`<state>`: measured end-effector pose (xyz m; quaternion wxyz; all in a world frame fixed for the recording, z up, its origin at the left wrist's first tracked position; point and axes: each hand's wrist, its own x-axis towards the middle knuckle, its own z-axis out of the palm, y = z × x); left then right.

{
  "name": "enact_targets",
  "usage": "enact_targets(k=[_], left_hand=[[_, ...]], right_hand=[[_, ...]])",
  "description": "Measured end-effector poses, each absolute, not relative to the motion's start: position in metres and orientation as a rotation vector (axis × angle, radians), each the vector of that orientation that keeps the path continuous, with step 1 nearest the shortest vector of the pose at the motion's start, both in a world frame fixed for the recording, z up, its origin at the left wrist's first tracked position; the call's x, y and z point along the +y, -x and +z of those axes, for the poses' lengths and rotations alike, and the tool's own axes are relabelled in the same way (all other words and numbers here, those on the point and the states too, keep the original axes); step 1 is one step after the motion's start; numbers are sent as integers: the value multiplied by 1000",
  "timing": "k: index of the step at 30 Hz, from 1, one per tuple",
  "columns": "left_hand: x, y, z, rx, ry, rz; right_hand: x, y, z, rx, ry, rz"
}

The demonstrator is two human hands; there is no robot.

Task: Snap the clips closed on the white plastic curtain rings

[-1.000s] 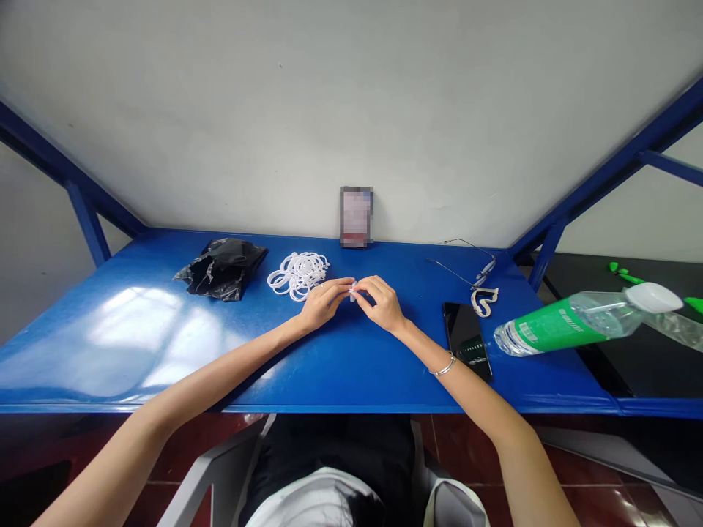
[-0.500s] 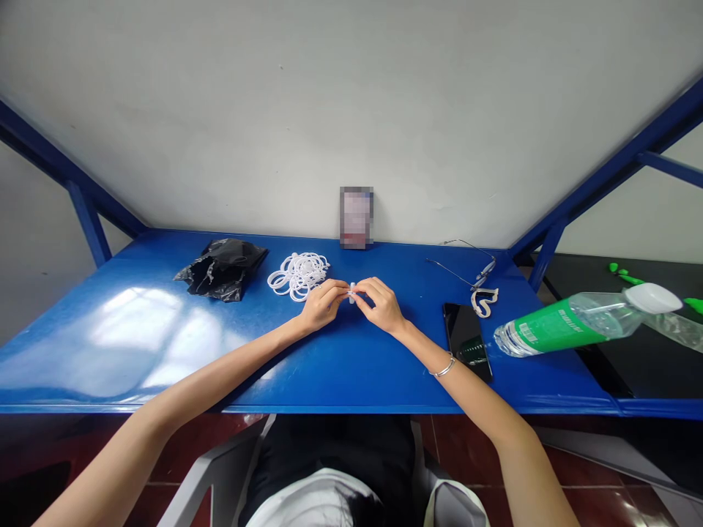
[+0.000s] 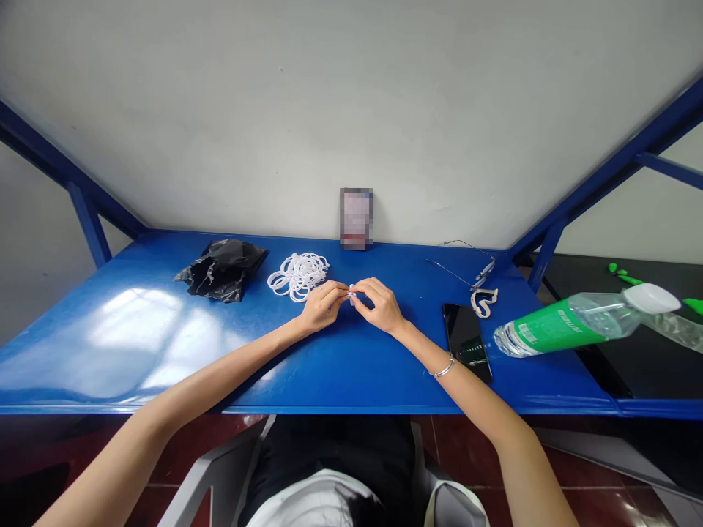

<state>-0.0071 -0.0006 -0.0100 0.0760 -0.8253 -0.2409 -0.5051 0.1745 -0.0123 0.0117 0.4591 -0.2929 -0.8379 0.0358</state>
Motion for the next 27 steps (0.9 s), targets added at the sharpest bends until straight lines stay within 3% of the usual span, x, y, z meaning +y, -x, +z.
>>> enact_targets(k=[27], left_hand=[[3, 9, -17, -944, 2963, -1435]], right_hand=[[-16, -173, 17, -1959, 741, 166]])
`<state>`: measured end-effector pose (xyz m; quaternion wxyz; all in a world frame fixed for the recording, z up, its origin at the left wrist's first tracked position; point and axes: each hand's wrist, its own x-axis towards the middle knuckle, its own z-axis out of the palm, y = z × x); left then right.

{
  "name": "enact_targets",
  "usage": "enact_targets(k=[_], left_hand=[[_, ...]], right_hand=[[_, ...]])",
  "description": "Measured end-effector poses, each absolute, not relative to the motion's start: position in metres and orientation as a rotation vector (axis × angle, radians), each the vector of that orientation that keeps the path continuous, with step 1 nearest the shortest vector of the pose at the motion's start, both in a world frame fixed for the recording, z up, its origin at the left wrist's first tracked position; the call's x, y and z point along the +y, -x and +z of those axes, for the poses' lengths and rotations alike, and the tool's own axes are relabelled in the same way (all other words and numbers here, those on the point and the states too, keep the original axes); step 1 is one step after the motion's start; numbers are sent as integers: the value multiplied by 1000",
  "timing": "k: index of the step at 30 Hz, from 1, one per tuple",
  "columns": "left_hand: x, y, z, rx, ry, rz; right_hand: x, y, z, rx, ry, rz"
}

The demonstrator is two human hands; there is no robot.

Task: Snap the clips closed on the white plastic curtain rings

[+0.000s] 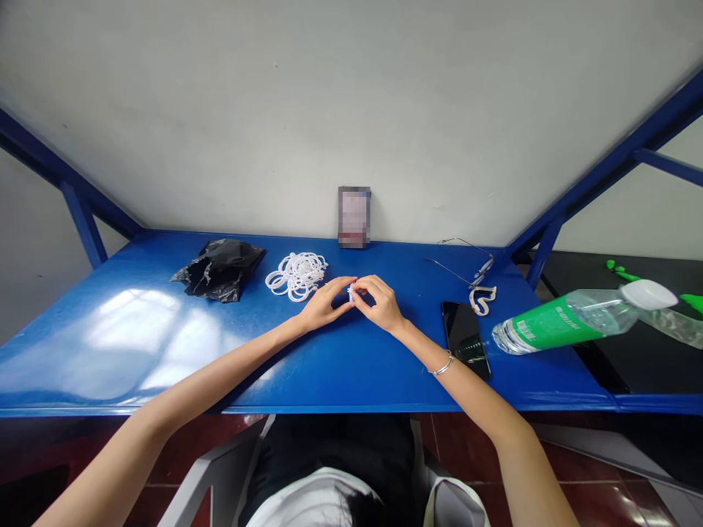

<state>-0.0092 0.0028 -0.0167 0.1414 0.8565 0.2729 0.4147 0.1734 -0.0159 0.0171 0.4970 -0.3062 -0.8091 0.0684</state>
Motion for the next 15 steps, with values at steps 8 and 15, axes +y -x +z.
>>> enact_targets(k=[8, 15], left_hand=[[2, 9, -15, 793, -2454, 1236], [2, 9, -15, 803, -2410, 1276]], right_hand=[[-14, -174, 13, -2011, 748, 140], [-14, -173, 13, -1975, 743, 192]])
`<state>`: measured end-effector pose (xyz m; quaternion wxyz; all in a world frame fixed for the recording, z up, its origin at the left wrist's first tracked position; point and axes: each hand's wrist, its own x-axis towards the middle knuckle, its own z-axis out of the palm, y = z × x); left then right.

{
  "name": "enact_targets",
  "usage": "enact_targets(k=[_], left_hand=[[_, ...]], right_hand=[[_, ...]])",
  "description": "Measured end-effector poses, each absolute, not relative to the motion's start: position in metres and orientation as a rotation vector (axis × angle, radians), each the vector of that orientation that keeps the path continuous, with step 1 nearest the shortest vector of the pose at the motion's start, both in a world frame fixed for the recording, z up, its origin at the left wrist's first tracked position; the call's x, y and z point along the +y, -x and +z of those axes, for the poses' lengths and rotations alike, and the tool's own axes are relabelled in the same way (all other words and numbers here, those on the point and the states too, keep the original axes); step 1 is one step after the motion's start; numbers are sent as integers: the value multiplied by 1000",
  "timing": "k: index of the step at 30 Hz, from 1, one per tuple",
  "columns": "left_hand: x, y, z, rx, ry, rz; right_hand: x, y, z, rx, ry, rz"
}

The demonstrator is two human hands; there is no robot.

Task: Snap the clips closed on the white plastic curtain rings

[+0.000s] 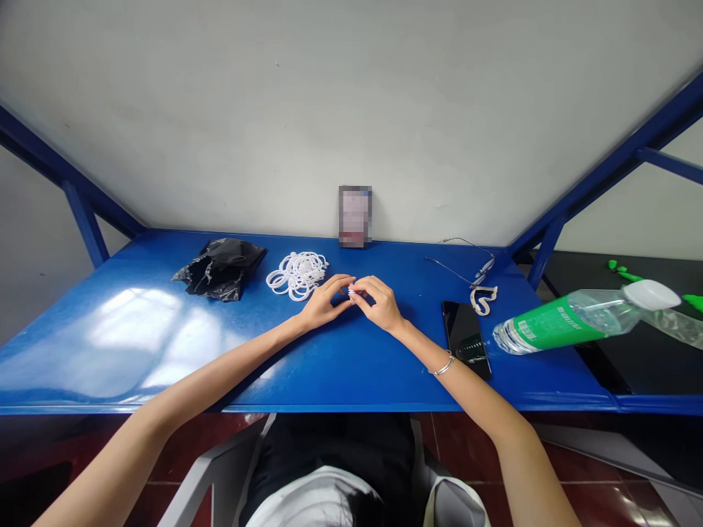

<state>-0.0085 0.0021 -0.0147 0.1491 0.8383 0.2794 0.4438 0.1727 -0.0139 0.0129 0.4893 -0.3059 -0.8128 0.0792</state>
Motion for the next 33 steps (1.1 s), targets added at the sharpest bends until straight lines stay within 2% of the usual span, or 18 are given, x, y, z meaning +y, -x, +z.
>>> enact_targets(k=[33], left_hand=[[0, 9, -11, 804, -2365, 1227]], right_hand=[[-16, -172, 16, -1863, 777, 319]])
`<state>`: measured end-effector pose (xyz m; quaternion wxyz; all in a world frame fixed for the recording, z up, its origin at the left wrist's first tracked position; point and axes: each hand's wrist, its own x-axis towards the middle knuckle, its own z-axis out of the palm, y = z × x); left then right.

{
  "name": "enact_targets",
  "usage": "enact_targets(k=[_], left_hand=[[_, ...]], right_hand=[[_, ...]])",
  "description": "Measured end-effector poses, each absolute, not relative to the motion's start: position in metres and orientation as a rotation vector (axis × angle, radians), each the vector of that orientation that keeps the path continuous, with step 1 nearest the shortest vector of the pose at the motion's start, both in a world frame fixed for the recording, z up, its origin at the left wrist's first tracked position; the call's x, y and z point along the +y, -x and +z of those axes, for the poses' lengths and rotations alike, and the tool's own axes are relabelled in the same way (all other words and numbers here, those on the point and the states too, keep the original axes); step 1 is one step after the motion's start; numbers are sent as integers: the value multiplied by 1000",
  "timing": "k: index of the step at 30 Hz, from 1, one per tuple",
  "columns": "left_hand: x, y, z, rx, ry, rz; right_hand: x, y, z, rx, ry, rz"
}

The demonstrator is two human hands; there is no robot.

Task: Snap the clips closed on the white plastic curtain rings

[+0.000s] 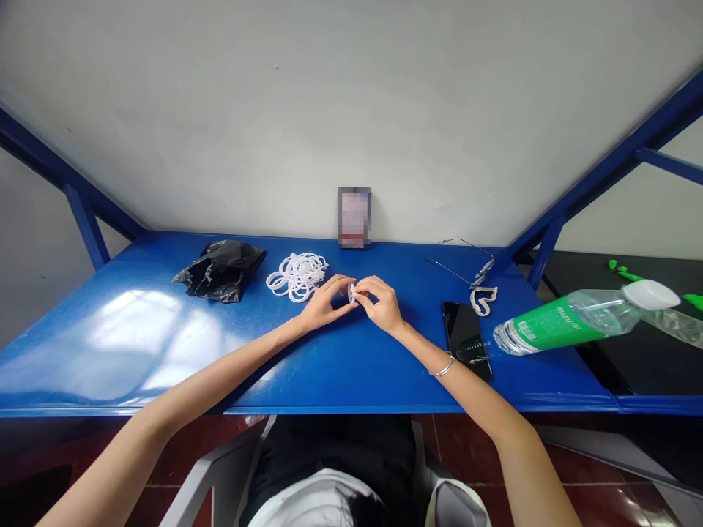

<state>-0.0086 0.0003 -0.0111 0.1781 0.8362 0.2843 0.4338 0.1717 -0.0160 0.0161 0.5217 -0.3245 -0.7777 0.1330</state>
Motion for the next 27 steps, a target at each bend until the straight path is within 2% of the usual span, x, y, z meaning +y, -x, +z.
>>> enact_targets(k=[16, 27], left_hand=[[4, 9, -12, 832, -2031, 1103], [6, 9, -6, 890, -1996, 1225]], right_hand=[[-15, -172, 13, -1872, 876, 484], [-11, -174, 9, -1894, 950, 489]])
